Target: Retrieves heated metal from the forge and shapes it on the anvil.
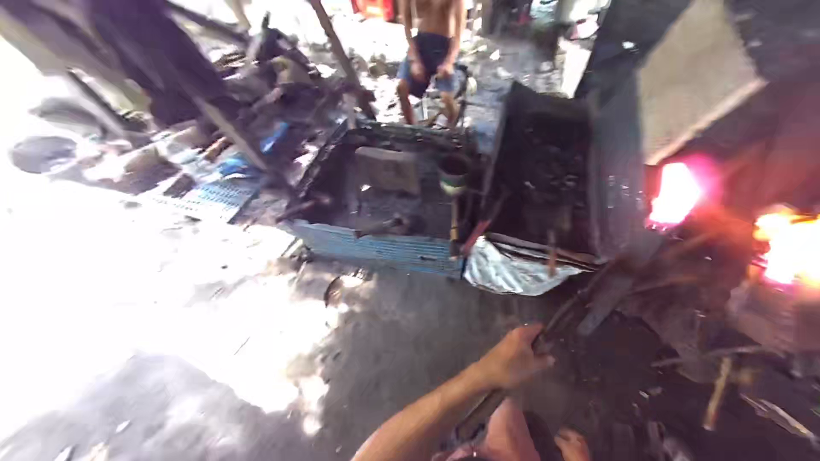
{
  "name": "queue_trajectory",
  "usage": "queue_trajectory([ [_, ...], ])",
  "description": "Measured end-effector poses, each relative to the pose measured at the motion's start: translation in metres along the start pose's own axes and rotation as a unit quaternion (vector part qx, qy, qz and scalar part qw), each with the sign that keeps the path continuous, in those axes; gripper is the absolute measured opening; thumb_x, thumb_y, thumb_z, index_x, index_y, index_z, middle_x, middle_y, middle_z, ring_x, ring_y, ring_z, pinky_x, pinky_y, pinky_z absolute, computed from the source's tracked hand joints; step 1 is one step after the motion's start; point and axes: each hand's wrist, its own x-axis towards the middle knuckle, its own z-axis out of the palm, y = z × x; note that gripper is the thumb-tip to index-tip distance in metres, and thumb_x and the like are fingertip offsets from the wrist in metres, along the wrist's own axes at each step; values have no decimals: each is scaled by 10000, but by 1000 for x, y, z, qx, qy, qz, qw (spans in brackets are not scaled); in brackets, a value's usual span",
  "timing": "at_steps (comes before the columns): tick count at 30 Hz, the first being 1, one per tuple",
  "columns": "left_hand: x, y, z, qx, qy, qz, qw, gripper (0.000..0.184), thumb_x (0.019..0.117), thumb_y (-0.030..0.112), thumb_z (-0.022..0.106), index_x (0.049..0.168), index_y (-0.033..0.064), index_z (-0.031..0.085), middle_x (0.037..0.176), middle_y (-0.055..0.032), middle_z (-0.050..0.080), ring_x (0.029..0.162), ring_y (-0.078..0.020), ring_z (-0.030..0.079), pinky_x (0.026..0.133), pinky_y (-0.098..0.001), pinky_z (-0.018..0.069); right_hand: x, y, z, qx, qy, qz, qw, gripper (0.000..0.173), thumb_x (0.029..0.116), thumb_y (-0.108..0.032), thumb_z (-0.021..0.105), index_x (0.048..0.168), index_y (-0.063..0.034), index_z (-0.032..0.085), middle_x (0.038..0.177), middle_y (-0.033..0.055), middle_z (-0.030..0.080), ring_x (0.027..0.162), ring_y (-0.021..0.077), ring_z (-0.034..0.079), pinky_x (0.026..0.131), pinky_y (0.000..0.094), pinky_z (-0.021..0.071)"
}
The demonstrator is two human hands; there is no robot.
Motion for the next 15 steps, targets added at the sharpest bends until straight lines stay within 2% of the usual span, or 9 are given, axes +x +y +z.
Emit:
queue_trajectory([
  [1,-6,3,-33,-14,28,11,999,331,945,106,706,1243,-3,612,952,-109,686,763,-164,671,721,-365,598,2,-47,22,-42,-26,-35,998,379,1013,-199,626,1317,27,633,1265,279,656,1163,411,652,996,592,526],
  [2,-7,6,-65,-35,53,15,998,346,950,112,712,1258,-8,608,936,-101,684,744,-155,669,706,-351,599,-3,-97,41,-87,-41,-81,992,398,1022,-199,617,1362,8,621,1319,264,643,1238,397,623,1076,569,483],
  [3,-5,6,-97,-71,74,18,995,338,958,118,708,1251,-8,595,859,-82,655,649,-144,643,610,-328,588,-11,-147,56,-120,-48,-130,983,412,1036,-207,593,1395,-4,604,1330,252,644,1256,381,618,1106,547,463],
  [5,9,1,-167,-173,92,29,980,248,977,111,696,1159,4,565,751,-56,629,529,-136,607,492,-295,563,-26,-240,79,-147,-43,-239,959,417,1052,-209,539,1414,-12,595,1247,224,693,1164,340,676,1066,513,505],
  [8,44,-37,-285,-277,111,55,953,140,992,73,644,1105,5,599,790,-81,680,539,-134,618,496,-278,562,-26,-364,113,-107,-40,-379,918,410,1052,-221,522,1394,-16,617,1180,161,734,1074,257,721,1007,463,560],
  [11,92,-117,-412,-340,137,47,929,192,989,114,615,1169,61,578,875,-93,691,573,-135,623,514,-274,556,11,-481,157,-58,-104,-411,904,407,1055,-227,544,1402,-23,605,1196,129,735,1072,206,725,1001,407,579],
  [14,145,-242,-539,-420,189,17,887,316,992,177,620,1256,50,501,948,-120,674,603,-163,632,532,-299,568,94,-591,223,-75,-151,-375,911,408,1047,-231,546,1399,-35,613,1215,127,729,1118,219,708,1040,421,551],
  [15,161,-283,-577,-456,211,-3,865,273,1026,174,570,1254,52,482,966,-115,672,607,-153,627,530,-290,561,130,-625,250,-98,-163,-346,919,415,1050,-236,540,1405,-32,606,1238,150,716,1150,250,693,1061,448,527],
])
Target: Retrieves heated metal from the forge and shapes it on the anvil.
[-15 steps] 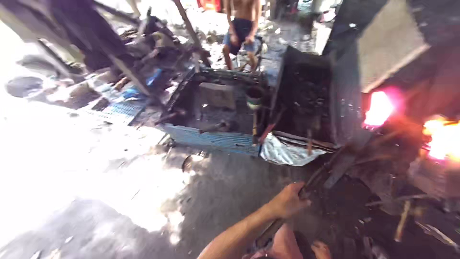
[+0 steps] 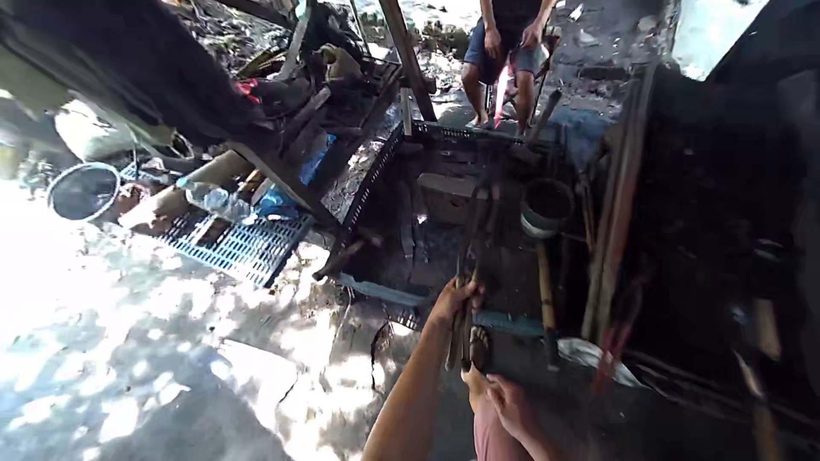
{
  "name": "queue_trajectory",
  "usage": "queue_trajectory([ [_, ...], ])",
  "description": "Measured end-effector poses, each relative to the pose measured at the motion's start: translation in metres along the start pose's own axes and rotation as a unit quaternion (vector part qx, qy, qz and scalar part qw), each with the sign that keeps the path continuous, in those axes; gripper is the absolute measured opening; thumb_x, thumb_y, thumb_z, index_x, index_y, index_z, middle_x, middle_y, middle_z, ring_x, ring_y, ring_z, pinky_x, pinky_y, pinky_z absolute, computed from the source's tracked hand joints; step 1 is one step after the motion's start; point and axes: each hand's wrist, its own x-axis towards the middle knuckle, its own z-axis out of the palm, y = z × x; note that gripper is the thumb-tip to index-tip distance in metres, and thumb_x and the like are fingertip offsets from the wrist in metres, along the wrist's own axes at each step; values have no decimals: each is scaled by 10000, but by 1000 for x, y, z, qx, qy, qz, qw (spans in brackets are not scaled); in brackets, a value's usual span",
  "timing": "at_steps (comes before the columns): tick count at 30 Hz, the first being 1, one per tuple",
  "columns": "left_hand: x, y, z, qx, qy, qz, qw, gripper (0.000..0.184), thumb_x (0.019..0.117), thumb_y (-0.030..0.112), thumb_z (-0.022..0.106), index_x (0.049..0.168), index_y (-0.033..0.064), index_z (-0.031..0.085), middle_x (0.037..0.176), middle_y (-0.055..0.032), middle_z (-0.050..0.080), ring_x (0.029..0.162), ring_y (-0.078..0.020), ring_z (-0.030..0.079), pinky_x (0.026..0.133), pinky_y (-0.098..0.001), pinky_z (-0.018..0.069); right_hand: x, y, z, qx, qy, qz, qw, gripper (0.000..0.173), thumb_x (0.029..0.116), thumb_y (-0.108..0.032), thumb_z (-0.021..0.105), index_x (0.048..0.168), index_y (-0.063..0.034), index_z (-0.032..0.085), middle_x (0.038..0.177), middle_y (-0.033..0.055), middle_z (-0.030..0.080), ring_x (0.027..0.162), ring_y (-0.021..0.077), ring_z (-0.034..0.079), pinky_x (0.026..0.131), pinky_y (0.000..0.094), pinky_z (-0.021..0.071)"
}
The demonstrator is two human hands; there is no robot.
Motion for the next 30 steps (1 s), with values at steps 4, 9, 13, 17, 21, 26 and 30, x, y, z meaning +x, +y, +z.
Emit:
queue_trajectory([
  [4,60,16,-107,-78,170,-99,977,214,1130,234,370,1130,69,507,813,-72,628,533,-137,571,479,-280,522,154,-10,49,96,-114,184,971,450,1051,-295,567,1403,-17,588,1309,200,656,1170,294,660,1028,479,525],
  [9,65,73,-127,173,304,-170,921,249,1034,186,639,1158,-2,533,680,-70,576,478,-153,542,468,-307,525,245,-79,94,464,-119,324,816,544,1028,-281,624,1506,-87,450,1462,175,554,1310,330,568,1012,578,505],
  [13,45,102,-153,226,289,-174,914,287,960,184,701,1154,-2,600,725,-71,624,556,-162,590,536,-327,542,299,-114,115,601,-35,399,692,525,1048,-405,567,1449,-72,499,1322,188,626,1149,339,646,918,554,553],
  [17,31,131,-166,309,249,-236,887,401,1009,144,606,1364,18,469,866,-100,645,631,-183,629,570,-354,562,351,-131,66,727,74,306,610,317,1078,-335,450,992,-53,565,790,98,644,692,237,667,678,444,609],
  [21,32,201,-174,608,249,-338,674,439,1057,350,545,1363,36,572,1071,-243,703,985,-408,703,878,-618,558,356,-148,-36,687,127,287,656,130,992,-123,464,895,-64,528,645,46,574,493,135,585,447,281,536],
  [26,10,360,-176,837,187,-292,423,499,1025,170,554,1486,17,441,1211,-343,640,1033,-550,670,806,-702,550,277,-213,-130,332,107,217,912,533,781,-22,704,1264,-5,479,743,111,625,517,214,620,463,372,567],
  [30,22,444,-164,929,134,-184,291,405,1040,59,540,1419,-66,473,1151,-409,605,1030,-616,630,769,-710,533,274,-289,-177,310,133,107,935,699,898,-122,705,1477,-69,317,861,133,656,580,260,673,488,401,611],
])
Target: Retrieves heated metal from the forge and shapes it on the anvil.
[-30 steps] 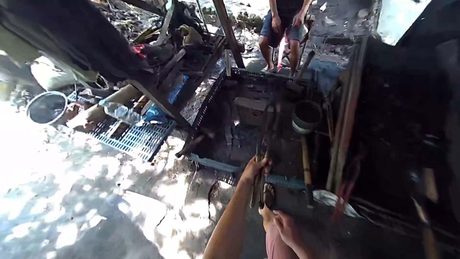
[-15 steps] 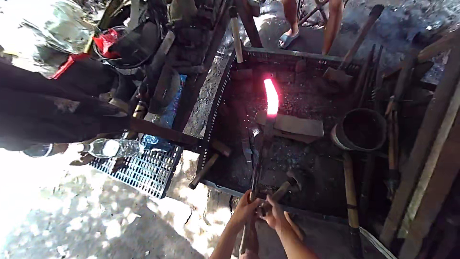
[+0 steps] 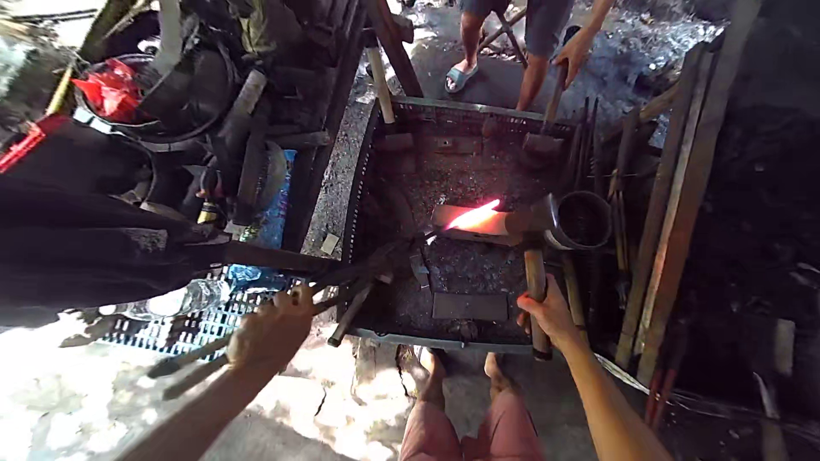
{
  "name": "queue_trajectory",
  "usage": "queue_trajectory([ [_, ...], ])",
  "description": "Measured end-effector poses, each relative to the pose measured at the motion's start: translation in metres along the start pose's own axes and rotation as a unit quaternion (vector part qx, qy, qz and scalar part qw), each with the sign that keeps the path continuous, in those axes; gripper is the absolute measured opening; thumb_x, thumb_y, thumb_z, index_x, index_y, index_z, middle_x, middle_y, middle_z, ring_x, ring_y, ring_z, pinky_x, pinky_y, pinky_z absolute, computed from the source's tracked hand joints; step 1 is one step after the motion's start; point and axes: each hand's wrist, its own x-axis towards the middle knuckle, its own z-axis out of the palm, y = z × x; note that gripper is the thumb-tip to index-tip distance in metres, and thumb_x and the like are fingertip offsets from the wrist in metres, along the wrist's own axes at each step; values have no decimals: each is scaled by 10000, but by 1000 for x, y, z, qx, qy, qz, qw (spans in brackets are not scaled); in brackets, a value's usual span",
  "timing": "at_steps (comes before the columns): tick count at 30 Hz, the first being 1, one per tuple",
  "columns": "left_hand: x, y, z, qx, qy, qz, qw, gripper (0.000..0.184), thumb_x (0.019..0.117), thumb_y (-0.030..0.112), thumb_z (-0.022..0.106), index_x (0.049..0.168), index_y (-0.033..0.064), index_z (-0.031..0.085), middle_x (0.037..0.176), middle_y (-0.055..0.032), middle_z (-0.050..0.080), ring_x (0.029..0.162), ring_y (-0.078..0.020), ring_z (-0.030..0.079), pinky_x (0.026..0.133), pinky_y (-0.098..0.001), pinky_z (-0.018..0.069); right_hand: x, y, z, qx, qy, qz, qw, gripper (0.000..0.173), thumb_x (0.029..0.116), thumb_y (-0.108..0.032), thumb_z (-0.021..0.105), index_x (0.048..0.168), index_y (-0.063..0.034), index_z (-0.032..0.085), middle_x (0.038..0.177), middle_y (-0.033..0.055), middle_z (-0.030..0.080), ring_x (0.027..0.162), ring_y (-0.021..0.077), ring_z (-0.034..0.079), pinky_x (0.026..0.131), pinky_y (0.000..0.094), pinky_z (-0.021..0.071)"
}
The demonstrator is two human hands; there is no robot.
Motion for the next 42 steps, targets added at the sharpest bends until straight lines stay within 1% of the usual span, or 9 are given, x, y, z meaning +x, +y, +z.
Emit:
queue_trajectory([
  [6,16,-12,-41,165,73,47,982,282,1025,47,559,1280,-65,512,946,-284,616,857,-496,673,632,-577,544,94,5,55,-22,-18,42,999,509,925,-54,639,1391,-103,440,722,120,589,502,211,596,470,365,555],
  [12,-3,1,-80,182,34,56,981,312,1012,31,580,1314,-38,545,975,-296,640,900,-506,677,661,-577,550,62,-29,28,-94,-56,80,991,480,901,-41,667,1340,-71,475,723,103,586,494,188,585,471,342,550],
  [19,-21,22,-117,228,36,57,971,268,1001,19,580,1266,-20,566,913,-267,630,823,-483,678,600,-553,543,90,9,40,-82,-63,87,991,567,883,-68,659,1401,-109,432,734,120,594,503,213,593,467,371,544],
  [26,-14,38,-153,273,35,55,960,263,997,13,596,1248,-43,540,891,-253,604,822,-467,667,591,-522,529,48,-19,18,-92,-82,95,988,526,876,-73,656,1365,-91,463,724,97,590,492,188,587,467,347,547],
  [30,-8,40,-133,269,27,50,961,250,1013,-14,543,1255,-65,517,892,-253,592,814,-458,663,586,-514,523,76,-9,52,-38,-77,79,993,554,895,-67,654,1396,-121,424,714,112,580,493,211,585,459,364,540],
  [32,-6,45,-127,216,-5,40,976,321,1022,-3,534,1335,-62,496,998,-306,615,918,-510,661,676,-582,543,68,-8,56,-85,-95,104,986,615,859,-81,674,1419,-109,421,743,121,594,510,216,597,476,382,549],
  [36,15,48,-107,87,-149,36,984,409,1022,58,529,1415,-30,457,1154,-343,636,1035,-553,658,809,-666,546,25,-6,41,-180,-84,133,971,630,826,-82,670,1416,-98,451,834,123,620,524,208,605,476,387,554],
  [39,39,60,-20,-75,-272,66,957,511,974,156,594,1451,32,458,1222,-326,646,1099,-546,648,862,-722,522,37,-9,38,-301,-42,123,945,621,878,-124,666,1454,-91,433,956,156,648,612,226,660,557,406,587],
  [42,27,108,105,-292,-289,95,907,408,1063,312,536,1377,57,594,1200,-258,688,1103,-447,678,944,-669,522,79,1,38,-393,-16,133,910,594,929,-169,645,1469,-75,414,1042,186,665,738,263,703,673,451,602],
])
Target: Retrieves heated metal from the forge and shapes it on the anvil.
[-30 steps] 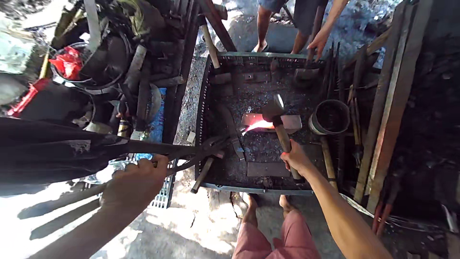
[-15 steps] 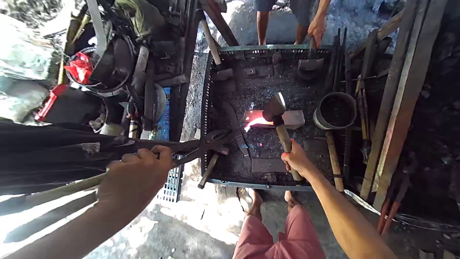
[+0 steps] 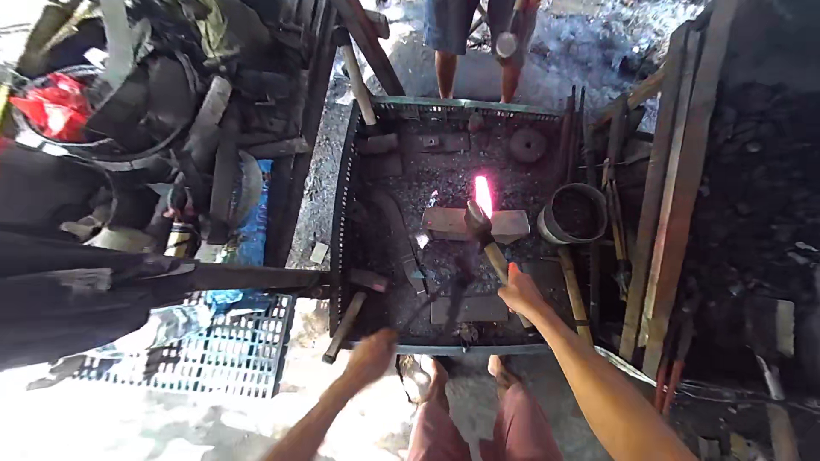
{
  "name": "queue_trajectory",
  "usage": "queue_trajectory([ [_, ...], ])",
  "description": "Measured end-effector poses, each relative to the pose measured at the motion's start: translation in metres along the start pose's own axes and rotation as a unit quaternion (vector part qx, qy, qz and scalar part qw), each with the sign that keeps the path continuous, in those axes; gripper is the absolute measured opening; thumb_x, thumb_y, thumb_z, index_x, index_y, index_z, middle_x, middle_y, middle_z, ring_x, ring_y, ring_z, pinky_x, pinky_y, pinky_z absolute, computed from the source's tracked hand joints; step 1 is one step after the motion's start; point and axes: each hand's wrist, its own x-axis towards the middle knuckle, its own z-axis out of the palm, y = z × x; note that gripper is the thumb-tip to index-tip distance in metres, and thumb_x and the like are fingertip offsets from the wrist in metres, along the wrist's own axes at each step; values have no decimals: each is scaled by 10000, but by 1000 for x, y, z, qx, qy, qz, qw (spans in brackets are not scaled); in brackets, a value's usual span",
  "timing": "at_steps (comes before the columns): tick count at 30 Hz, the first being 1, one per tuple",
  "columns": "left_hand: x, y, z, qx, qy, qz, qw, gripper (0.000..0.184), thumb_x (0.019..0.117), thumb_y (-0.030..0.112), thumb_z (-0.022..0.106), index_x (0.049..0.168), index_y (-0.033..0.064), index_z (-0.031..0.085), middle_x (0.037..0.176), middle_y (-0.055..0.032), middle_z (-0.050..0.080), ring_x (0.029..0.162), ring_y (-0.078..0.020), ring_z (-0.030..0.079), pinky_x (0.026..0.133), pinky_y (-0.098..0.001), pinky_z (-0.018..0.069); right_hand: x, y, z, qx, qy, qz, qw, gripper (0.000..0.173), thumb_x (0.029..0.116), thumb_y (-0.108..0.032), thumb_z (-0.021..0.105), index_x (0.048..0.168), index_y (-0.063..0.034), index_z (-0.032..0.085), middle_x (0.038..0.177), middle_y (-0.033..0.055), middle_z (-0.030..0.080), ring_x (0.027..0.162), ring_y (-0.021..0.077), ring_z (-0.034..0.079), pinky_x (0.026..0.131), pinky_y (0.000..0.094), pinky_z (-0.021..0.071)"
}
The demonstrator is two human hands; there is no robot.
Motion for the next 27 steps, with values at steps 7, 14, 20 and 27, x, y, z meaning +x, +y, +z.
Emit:
queue_trajectory([
  [7,-7,54,163,-263,92,-63,958,423,1041,383,572,1347,96,620,1032,-190,729,935,-377,720,848,-624,564,5,-8,0,129,-22,50,990,519,869,-82,681,1347,-54,481,832,121,614,551,195,610,509,362,555],
  [14,-45,67,196,-216,89,-125,964,574,1032,513,535,1421,91,528,1076,-192,734,986,-381,732,853,-602,587,-100,1,-62,150,-5,-28,988,575,850,-81,658,1389,-78,460,793,97,607,503,189,594,455,359,549],
  [20,1,63,249,-208,108,-179,956,431,1028,389,517,1344,105,591,1005,-176,742,939,-352,742,815,-581,596,7,-5,-42,214,-30,-93,972,459,881,-77,650,1315,-58,502,735,121,603,509,214,591,480,371,543],
  [27,-51,96,229,-189,136,-125,964,450,1021,313,557,1407,83,528,1088,-197,726,987,-382,726,862,-595,577,17,79,-7,221,-17,-6,975,579,904,-204,771,1393,-59,497,960,177,640,658,250,635,593,415,572],
])
